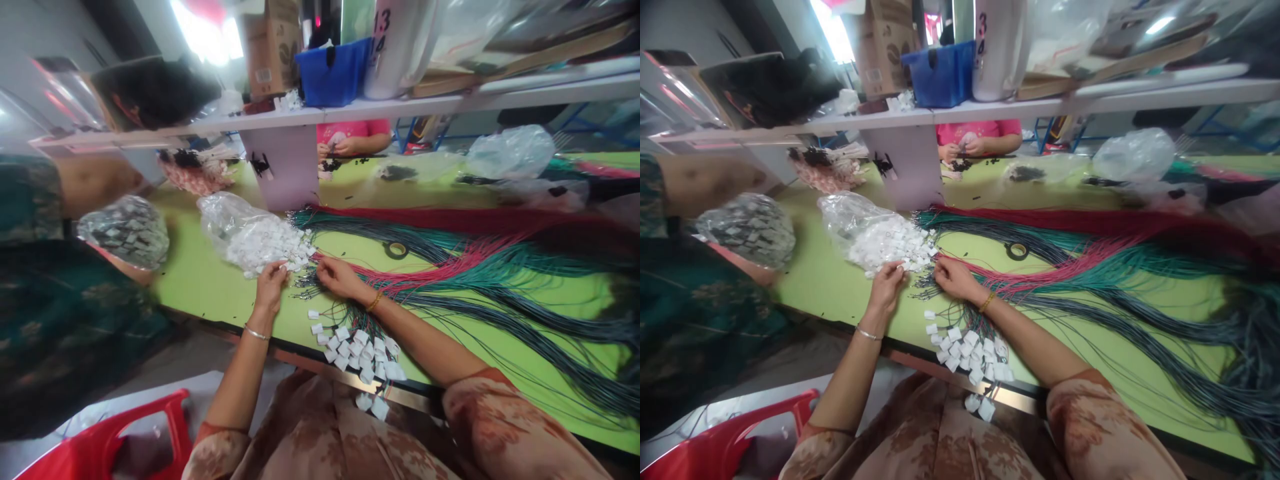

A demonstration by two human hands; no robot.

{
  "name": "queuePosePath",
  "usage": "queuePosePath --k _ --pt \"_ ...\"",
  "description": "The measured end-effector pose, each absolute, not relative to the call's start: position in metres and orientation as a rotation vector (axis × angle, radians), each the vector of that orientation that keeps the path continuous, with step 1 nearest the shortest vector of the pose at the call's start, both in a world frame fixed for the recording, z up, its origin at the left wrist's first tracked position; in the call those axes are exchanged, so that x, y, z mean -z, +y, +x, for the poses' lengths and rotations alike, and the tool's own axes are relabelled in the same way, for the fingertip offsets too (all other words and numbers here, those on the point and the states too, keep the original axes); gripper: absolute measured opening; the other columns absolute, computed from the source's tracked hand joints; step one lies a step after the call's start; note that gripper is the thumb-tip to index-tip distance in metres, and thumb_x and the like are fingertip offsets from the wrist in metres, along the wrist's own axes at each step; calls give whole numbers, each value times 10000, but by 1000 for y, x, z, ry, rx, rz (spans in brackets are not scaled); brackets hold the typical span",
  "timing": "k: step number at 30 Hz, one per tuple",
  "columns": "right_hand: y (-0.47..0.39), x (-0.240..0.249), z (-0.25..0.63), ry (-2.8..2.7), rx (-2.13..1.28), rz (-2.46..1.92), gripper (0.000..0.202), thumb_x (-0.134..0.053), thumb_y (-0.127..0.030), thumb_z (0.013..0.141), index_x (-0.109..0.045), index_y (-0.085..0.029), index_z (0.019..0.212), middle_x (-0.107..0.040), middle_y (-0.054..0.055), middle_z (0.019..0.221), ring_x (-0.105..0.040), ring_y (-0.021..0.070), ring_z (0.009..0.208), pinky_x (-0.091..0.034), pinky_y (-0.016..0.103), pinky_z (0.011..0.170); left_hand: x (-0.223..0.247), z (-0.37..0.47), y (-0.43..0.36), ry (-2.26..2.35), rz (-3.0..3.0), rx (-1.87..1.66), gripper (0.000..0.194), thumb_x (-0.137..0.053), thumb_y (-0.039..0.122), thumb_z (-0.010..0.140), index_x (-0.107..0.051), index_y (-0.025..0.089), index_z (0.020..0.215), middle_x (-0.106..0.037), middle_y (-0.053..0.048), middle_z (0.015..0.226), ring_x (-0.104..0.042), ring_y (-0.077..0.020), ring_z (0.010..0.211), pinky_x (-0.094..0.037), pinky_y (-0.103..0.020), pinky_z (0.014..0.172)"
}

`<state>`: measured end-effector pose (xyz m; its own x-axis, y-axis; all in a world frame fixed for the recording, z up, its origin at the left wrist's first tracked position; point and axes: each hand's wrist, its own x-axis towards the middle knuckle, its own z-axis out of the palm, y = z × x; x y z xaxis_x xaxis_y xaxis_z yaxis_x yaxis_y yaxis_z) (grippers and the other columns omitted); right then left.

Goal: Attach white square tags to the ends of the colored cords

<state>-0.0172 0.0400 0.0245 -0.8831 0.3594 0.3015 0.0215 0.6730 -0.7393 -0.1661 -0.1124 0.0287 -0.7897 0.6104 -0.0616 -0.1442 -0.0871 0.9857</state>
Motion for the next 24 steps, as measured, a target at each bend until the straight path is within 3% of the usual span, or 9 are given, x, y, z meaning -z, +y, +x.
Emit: queuePosePath --k 3,8,18,24 --pt "33 -31 -23 -2265 -1354 -267 133 -499 -268 831 -535 -167 752 -513 -22 648 -420 103 592 -333 216 577 -32 -159 -103 1376 349 -1967 250 -755 254 677 -643 165 882 -590 9 750 -551 -69 637 -441 -201 627" --pt "25 -37 -25 -2130 -1555 -295 167 -535 -318 788 -533 -163 725 -476 -37 610 -385 86 553 -318 205 532 -35 -142 -91 1175 333 -1941 208 -739 217 689 -649 154 866 -633 -21 784 -557 -80 642 -446 -200 600" --pt "34 -37 -18 -2261 -1330 -412 109 -530 -250 705 -555 -155 659 -481 -33 586 -388 85 557 -297 200 537 -32 -129 -80 1154 334 -1917 234 -751 228 664 -610 145 832 -639 -30 781 -554 -91 644 -422 -214 593" --pt "36 -31 -21 -2293 -1282 -407 150 -535 -271 741 -557 -147 660 -498 -31 586 -391 83 552 -298 199 539 -23 -118 -76 1325 459 -1984 337 -817 273 604 -605 146 834 -580 32 626 -479 -59 548 -371 -197 568"
